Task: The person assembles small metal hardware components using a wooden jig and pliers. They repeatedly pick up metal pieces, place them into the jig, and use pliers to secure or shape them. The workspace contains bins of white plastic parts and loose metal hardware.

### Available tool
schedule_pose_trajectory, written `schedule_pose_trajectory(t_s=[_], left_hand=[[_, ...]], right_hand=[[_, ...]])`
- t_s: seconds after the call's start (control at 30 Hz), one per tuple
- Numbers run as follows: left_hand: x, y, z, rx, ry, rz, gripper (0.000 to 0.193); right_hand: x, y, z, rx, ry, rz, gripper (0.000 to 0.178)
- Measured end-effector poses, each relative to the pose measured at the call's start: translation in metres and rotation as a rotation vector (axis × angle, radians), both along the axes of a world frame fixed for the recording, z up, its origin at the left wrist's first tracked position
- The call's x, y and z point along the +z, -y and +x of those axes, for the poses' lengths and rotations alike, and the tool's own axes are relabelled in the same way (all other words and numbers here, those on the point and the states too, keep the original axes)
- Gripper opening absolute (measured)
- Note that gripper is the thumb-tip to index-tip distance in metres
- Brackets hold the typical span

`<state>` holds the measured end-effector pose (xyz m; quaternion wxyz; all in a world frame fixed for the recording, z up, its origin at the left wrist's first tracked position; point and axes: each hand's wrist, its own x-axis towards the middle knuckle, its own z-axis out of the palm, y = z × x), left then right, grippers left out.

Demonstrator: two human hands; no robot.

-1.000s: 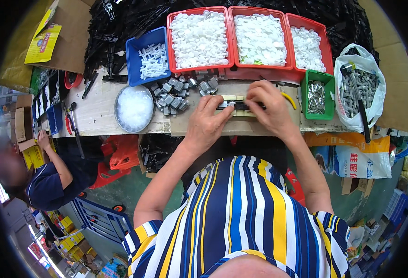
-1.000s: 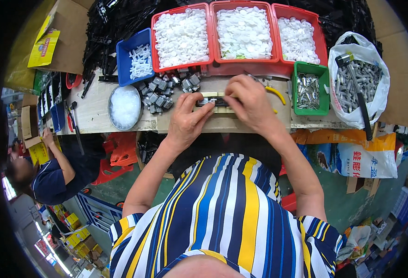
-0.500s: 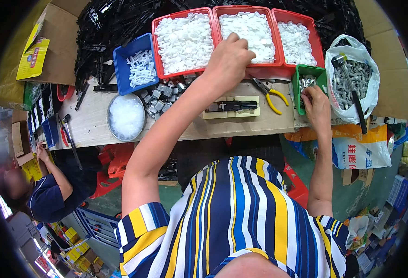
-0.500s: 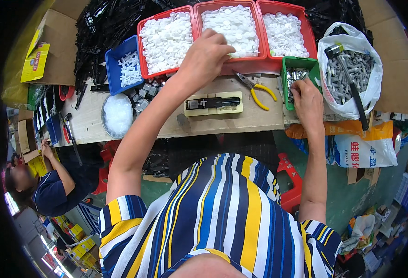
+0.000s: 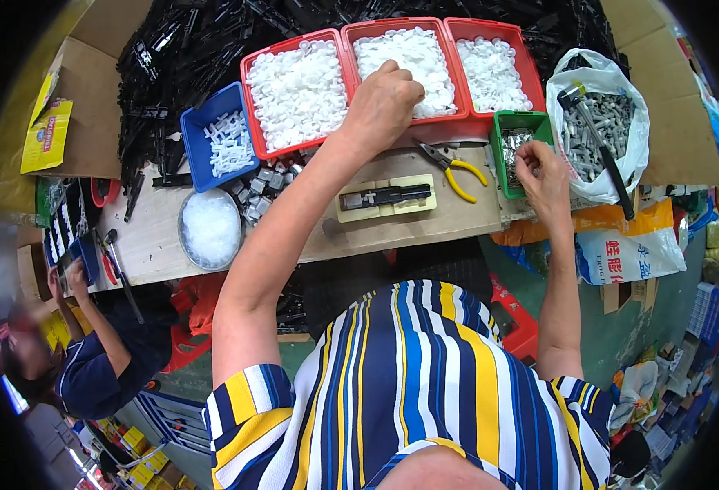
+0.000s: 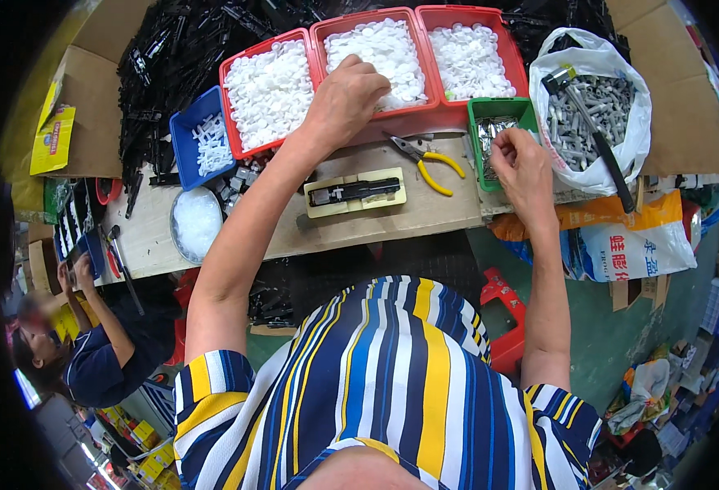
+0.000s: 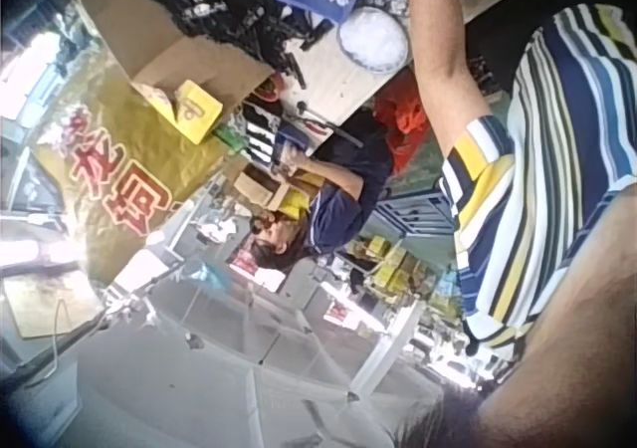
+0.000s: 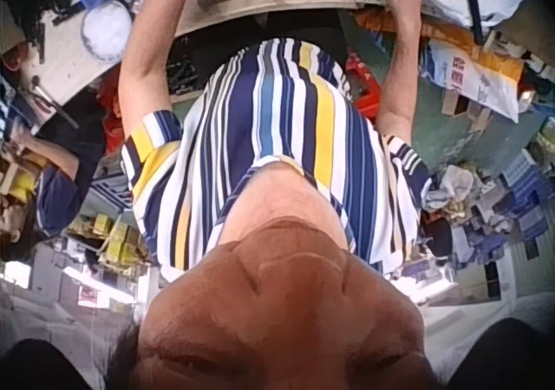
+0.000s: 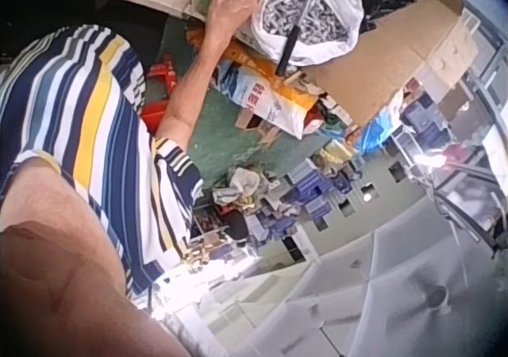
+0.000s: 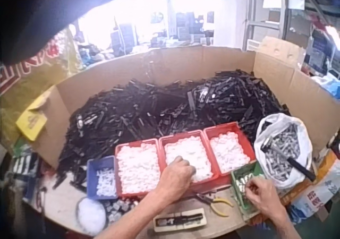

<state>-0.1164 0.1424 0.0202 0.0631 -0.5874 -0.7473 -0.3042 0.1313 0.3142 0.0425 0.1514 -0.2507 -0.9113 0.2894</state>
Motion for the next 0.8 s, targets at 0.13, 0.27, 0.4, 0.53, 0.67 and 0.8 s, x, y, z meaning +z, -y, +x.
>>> schedule_pose_trajectory(t_s=[0.13, 0.27, 0.4, 0.53, 0.67, 0.8], left_hand=[[0.028, 0.011, 0.029, 0.107, 0.506, 0.065, 0.015], [0.032, 0.026, 0.060, 0.095, 1.204, 0.100, 0.021], [0.033, 0.034, 0.083, 0.084, 1.434, 0.134, 0.020], [0.032, 0.039, 0.089, 0.082, 1.483, 0.171, 0.020], [0.030, 0.043, 0.090, 0.085, 1.474, 0.190, 0.020], [0.030, 0.047, 0.089, 0.093, 1.485, 0.199, 0.020]], right_hand=[[0.012, 0.026, -0.011, 0.015, -0.186, -0.310, 0.008], [0.016, 0.056, -0.032, 0.106, -0.421, -0.623, 0.011], [0.017, 0.070, -0.043, 0.185, -0.498, -0.509, 0.013], [0.016, 0.073, -0.043, 0.242, -0.473, -0.360, 0.014], [0.022, 0.077, -0.042, 0.281, -0.460, -0.294, 0.015], [0.020, 0.081, -0.047, 0.338, -0.490, -0.124, 0.016]])
